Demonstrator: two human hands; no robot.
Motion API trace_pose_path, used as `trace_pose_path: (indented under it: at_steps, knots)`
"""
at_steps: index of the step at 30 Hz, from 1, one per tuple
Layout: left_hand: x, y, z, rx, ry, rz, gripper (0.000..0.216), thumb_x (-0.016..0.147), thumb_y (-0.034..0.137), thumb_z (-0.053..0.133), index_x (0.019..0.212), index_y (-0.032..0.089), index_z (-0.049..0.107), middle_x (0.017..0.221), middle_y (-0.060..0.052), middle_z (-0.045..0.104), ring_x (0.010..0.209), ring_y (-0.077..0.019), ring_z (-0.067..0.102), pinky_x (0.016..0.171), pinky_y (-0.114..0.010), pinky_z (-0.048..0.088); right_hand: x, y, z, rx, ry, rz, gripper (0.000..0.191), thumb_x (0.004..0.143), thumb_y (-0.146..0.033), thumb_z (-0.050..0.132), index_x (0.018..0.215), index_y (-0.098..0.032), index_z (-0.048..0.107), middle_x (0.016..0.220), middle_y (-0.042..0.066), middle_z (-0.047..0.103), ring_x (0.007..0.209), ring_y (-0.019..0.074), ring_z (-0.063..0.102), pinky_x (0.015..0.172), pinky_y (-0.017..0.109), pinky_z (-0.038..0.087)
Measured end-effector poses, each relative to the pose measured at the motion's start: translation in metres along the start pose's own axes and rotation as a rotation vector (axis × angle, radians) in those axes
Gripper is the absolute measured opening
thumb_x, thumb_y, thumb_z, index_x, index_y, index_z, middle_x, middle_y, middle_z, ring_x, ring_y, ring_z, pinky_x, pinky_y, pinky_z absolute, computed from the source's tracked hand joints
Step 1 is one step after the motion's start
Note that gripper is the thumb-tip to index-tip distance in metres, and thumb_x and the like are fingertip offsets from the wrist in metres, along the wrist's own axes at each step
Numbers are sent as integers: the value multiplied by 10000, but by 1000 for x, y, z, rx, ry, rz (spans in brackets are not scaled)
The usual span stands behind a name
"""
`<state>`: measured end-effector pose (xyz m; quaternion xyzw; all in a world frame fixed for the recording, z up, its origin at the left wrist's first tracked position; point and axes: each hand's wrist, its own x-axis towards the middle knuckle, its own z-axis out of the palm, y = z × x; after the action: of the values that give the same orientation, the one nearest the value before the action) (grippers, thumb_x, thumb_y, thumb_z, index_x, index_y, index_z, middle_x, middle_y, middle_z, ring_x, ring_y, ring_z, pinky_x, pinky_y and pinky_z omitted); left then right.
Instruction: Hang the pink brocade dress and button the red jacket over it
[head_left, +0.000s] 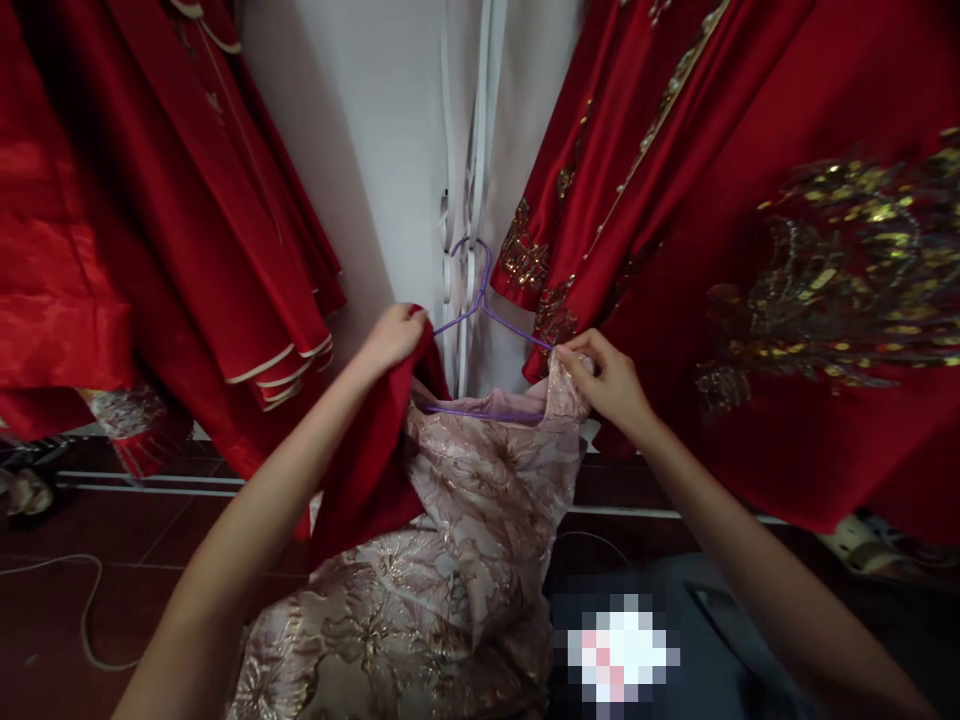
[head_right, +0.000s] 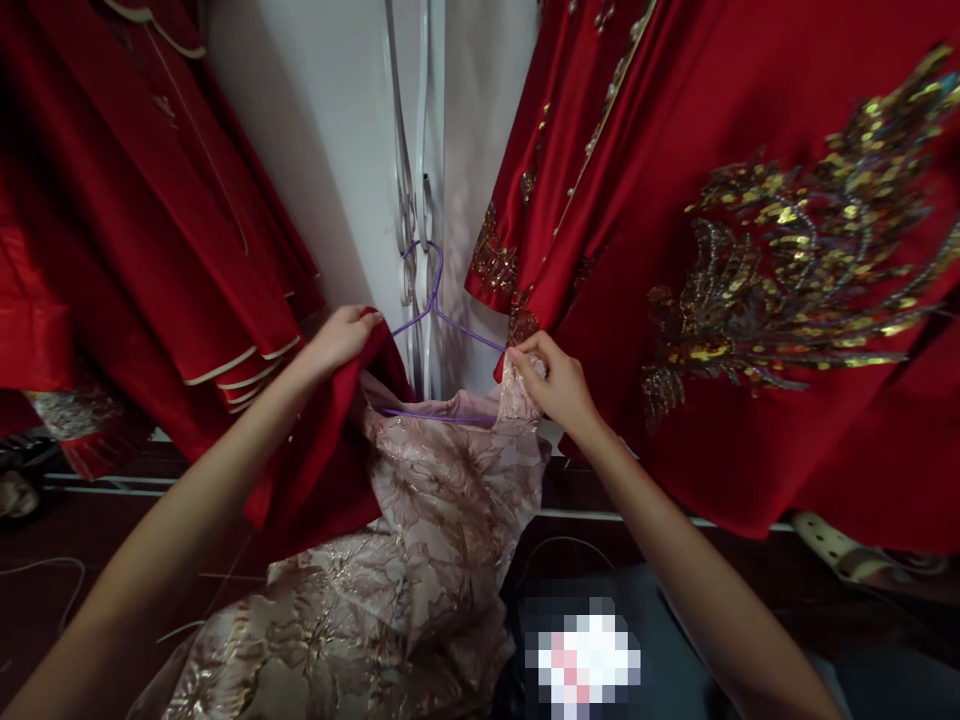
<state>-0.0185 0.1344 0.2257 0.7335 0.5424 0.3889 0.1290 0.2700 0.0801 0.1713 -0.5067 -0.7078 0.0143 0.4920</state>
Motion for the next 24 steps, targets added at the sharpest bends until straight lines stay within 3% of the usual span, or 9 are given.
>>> trace_pose_path:
  at_steps: [3, 6, 9, 11, 13, 16, 19, 21, 24]
  knots:
    - [-17, 23, 16, 21, 23, 149, 213, 862, 275, 390, 902, 149, 557, 746, -51, 593, 743, -191, 568, 778, -307, 422, 2, -7, -10, 35, -66, -12, 282, 802, -511, 518, 755, -233, 520, 759, 23, 667, 692, 195, 612, 623, 307, 462]
    - [-20, 17, 9, 106, -53, 254, 177, 845, 298, 434, 849, 176, 562, 737, -43, 568, 786, -206, 558, 811, -328, 411, 22, -2, -17, 14, -224, 10, 363, 803, -541, 502, 632, -220, 500, 607, 4, 614, 578, 166, 574, 554, 292, 448]
    - [-9, 2, -13, 71, -242, 279, 198, 823, 284, 437, 754, 165, 579, 723, -25, 573, 801, -189, 544, 810, -307, 413, 55, 3, -7, 14, -679, 115, 477, 816, -580, 451, 518, -210, 500, 479, -5, 535, 444, 132, 493, 449, 277, 410]
    - [-2, -7, -27, -24, -412, 214, 238, 815, 285, 414, 731, 156, 597, 738, -11, 605, 771, -165, 546, 778, -274, 421, 73, -3, 11, 73, -1046, 160, 437, 782, -568, 522, 556, -198, 576, 503, 0, 561, 451, 122, 502, 455, 269, 428]
    - [0, -16, -34, -132, -493, 117, 257, 794, 306, 420, 728, 156, 617, 788, -4, 639, 765, -156, 556, 749, -249, 428, 82, -17, 34, 136, -1299, 157, 346, 711, -523, 637, 667, -180, 651, 575, 7, 610, 508, 117, 543, 508, 253, 459]
    - [-5, -29, -34, -337, -493, -52, 244, 750, 332, 456, 762, 163, 631, 793, -4, 657, 717, -158, 572, 667, -241, 448, 82, -41, 67, 305, -1334, 144, 366, 692, -472, 669, 906, -175, 678, 845, 36, 677, 738, 128, 617, 656, 231, 492]
    - [-13, -41, -25, -571, -476, -233, 247, 730, 341, 468, 801, 159, 620, 704, -15, 643, 580, -151, 557, 561, -258, 449, 75, -53, 85, 492, -1341, 149, 428, 686, -404, 689, 1069, -222, 641, 1147, 32, 612, 1053, 153, 559, 824, 230, 460]
    - [-15, -47, -19, -664, -448, -285, 243, 725, 342, 474, 784, 150, 610, 657, -24, 624, 528, -146, 541, 533, -268, 447, 71, -51, 89, 498, -1355, 168, 441, 667, -376, 706, 1077, -230, 638, 1183, 21, 592, 1103, 156, 532, 853, 227, 440]
    - [-15, -50, -11, -660, -414, -232, 238, 729, 341, 475, 790, 151, 605, 661, -19, 614, 533, -141, 532, 547, -269, 448, 66, -41, 92, 450, -1312, 144, 378, 626, -350, 726, 956, -184, 646, 1010, 22, 645, 949, 142, 588, 787, 219, 450]
